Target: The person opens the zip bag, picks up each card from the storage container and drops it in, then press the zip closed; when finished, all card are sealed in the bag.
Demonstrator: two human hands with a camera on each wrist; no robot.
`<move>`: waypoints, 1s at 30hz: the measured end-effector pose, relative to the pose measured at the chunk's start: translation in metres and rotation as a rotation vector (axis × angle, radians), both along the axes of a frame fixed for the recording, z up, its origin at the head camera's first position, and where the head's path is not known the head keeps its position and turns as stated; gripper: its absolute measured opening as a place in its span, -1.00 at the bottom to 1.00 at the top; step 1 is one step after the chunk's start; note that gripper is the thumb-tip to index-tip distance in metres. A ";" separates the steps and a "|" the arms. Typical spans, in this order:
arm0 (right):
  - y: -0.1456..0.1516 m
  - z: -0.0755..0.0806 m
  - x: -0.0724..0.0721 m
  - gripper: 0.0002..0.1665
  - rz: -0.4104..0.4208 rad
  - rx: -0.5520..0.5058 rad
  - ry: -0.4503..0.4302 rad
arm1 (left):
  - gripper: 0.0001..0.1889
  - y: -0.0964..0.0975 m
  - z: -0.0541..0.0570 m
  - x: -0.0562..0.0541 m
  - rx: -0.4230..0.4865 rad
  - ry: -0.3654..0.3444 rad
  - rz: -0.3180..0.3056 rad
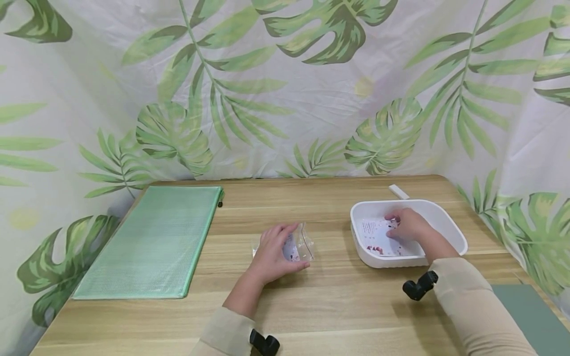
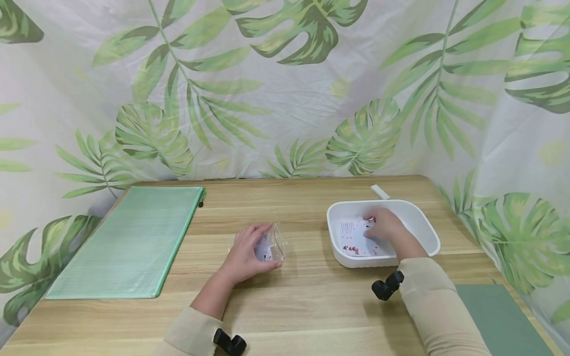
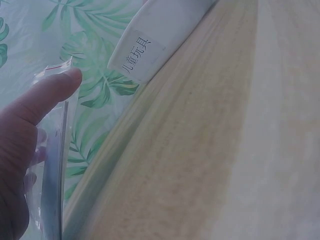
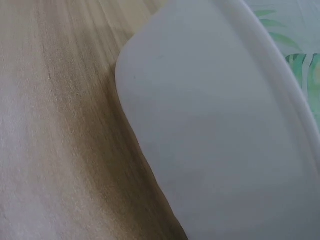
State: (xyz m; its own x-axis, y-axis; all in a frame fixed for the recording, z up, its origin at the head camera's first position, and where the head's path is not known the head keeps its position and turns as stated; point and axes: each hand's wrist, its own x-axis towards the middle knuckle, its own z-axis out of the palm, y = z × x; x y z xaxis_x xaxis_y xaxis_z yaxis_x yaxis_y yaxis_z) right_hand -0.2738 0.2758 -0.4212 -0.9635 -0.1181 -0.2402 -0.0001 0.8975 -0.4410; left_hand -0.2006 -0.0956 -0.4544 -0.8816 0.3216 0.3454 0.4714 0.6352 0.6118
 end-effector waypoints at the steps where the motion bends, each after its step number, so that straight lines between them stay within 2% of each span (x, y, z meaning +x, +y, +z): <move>1: 0.001 0.001 0.000 -0.45 -0.009 -0.008 0.005 | -0.02 0.000 0.000 0.000 0.000 0.001 0.000; 5: 0.006 0.008 0.001 -0.55 -0.040 -0.048 0.005 | -0.02 0.000 0.001 0.000 0.002 0.001 -0.002; 9: 0.011 0.019 0.005 -0.63 -0.035 -0.100 0.020 | -0.02 0.000 0.002 0.000 0.000 -0.008 0.000; 12: 0.015 0.028 0.011 -0.62 -0.027 -0.163 0.033 | -0.02 0.000 0.003 0.000 -0.001 -0.013 0.000; 17: 0.016 0.041 0.025 -0.58 -0.064 -0.260 0.053 | -0.01 0.000 0.003 0.000 -0.002 -0.017 -0.001; 25: 0.005 0.055 0.047 -0.56 -0.184 -0.407 0.160 | -0.02 0.000 0.004 0.000 0.006 -0.016 0.002; 30: -0.007 0.056 0.057 -0.49 -0.269 -0.593 0.273 | -0.03 0.000 0.004 0.001 0.002 -0.023 0.004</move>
State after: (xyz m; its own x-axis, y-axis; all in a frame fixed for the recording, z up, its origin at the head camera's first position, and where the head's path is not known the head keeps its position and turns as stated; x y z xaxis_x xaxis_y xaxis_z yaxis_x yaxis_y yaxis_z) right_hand -0.2167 0.2687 -0.3655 -0.9943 0.0963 0.0455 0.0076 0.4900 -0.8717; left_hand -0.1999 -0.0951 -0.4501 -0.8909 0.3169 0.3254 0.4541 0.6358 0.6242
